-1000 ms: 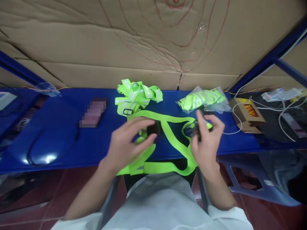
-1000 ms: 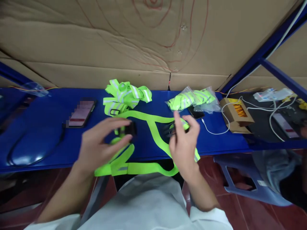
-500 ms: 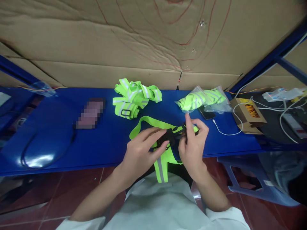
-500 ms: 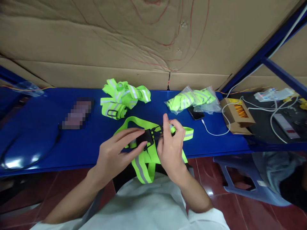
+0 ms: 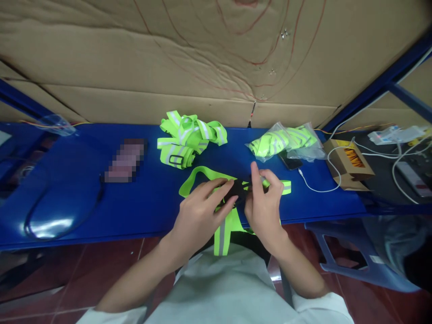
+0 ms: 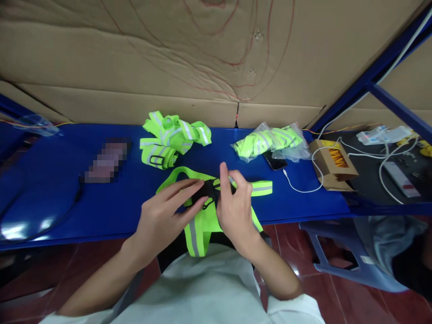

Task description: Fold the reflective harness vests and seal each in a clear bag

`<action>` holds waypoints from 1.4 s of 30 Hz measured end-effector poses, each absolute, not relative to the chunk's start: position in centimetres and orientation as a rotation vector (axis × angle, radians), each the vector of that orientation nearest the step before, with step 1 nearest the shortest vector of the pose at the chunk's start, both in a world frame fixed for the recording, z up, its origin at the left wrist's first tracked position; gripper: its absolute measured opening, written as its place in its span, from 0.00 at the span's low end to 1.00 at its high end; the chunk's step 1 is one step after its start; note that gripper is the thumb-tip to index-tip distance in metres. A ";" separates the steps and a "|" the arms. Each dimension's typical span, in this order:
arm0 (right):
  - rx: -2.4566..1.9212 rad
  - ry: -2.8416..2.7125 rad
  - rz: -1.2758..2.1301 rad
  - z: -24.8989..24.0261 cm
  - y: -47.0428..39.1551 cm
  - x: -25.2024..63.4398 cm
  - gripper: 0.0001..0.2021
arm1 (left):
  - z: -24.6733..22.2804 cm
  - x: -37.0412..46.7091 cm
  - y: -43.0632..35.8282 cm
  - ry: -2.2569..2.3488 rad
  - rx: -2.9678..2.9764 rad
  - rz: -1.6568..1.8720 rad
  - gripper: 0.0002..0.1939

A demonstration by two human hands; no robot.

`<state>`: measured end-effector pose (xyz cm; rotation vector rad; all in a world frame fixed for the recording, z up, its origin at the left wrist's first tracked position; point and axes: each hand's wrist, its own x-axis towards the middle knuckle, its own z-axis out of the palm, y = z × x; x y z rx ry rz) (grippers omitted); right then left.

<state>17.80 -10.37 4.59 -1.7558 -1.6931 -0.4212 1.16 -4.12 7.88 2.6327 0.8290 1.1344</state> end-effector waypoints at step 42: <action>-1.328 -1.118 1.039 7.9 0.7 22.9 0.27 | 4.6 2.6 7.0 0.675 1.628 0.624 0.41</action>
